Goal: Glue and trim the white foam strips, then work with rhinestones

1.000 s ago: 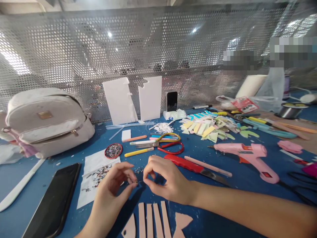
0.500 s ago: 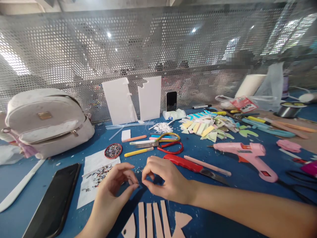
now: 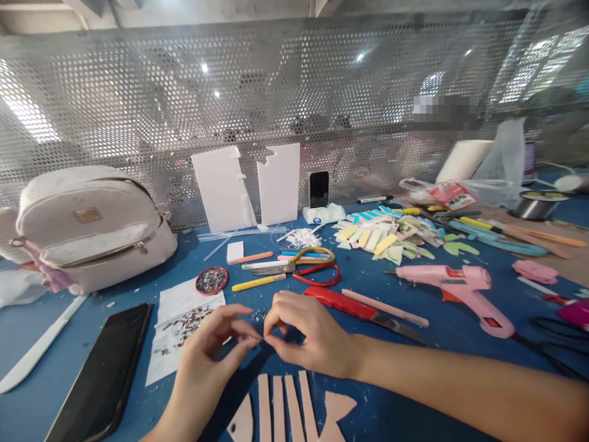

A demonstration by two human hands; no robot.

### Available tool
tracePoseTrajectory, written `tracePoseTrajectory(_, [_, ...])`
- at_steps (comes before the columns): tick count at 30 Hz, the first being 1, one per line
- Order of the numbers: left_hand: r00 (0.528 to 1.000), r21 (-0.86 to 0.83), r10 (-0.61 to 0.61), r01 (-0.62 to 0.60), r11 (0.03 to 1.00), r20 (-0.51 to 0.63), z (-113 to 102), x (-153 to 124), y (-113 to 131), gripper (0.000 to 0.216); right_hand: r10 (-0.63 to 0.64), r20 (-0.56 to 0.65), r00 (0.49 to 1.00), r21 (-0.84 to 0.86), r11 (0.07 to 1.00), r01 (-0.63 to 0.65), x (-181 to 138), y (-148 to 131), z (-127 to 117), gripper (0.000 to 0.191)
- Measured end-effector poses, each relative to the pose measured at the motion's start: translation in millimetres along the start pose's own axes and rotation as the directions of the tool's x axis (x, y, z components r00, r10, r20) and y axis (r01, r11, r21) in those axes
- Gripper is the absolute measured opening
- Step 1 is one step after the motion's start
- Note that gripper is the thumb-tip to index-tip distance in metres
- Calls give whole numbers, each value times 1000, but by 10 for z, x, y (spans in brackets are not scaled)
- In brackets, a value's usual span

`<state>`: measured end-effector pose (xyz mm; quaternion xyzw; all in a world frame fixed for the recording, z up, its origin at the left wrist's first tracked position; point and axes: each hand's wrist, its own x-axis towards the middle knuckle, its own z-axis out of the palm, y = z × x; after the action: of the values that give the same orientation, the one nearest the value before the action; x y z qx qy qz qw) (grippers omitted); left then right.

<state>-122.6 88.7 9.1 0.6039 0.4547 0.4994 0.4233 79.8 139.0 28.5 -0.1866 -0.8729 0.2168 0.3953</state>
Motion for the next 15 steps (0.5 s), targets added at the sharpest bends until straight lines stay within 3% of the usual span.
tracePoseTrajectory(4, [1000, 63, -28, 27, 998, 6, -12, 5, 20, 22, -33, 19, 999, -14, 999, 33, 5, 0, 3, 6])
tracePoseTrajectory(9, [999, 95, 43, -42, 995, -6, 8, 5, 63, 15, -47, 80, 996, -14, 999, 49, 12, 12, 14, 10])
tracePoseTrajectory(15, [995, 176, 102, -104, 979, 25, 30, -2, 100, 11, 12, 73, 997, 125, 992, -21, 9, 38, 16, 13])
